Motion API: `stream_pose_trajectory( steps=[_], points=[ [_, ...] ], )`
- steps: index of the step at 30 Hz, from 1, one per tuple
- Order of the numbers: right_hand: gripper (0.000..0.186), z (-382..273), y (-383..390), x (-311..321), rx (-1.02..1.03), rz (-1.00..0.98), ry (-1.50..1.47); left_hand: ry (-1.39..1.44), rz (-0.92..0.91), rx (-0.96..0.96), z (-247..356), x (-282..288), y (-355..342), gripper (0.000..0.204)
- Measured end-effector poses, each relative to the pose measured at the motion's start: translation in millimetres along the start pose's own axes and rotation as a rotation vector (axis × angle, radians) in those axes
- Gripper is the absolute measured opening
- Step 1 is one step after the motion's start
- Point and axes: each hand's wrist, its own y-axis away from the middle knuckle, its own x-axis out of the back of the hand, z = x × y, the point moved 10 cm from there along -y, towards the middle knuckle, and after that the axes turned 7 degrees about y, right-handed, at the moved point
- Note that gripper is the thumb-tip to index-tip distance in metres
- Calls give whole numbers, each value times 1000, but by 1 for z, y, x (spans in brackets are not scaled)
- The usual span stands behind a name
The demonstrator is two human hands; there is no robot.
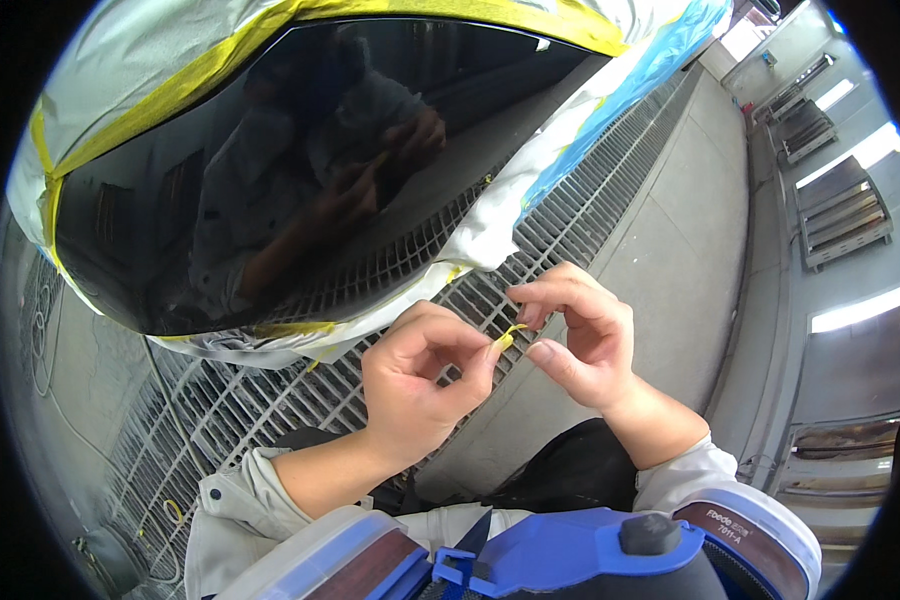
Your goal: The person prepares a paint gun with black paint, walks to a car in a paint booth, wipes the car's hood with a cloth, and applies a coat of black paint. The person then applies yellow masking tape to the edges of the hood.
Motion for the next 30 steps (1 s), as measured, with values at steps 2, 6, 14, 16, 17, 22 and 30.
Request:
stream_pose_trajectory(
  steps=[2,6,14,16,17,22,30],
  points=[
    [19,-5,0,-2,30,-35,7,-1,-3,0,1,-1,1,14],
    [17,-8,-2,-9,77,-110,31,27,-4,7,0,-2,2,15],
    [8,0,-12,-3,-30,-203,-53,100,21,7,-12,-3,3,19],
    [10,-1,-14,-2,-68,-281,-55,104,-9,-31,-11,-7,4,19],
    [10,-2,-16,-1,-82,-300,-64,118,-8,-21,-13,-9,6,19],
    [7,-7,-13,-3,11,-342,-65,52,-42,-14,-14,-7,17,17],
    [5,19,-10,-36,45,-475,-275,-151,3,-66,-11,21,37,18]
  ],
)
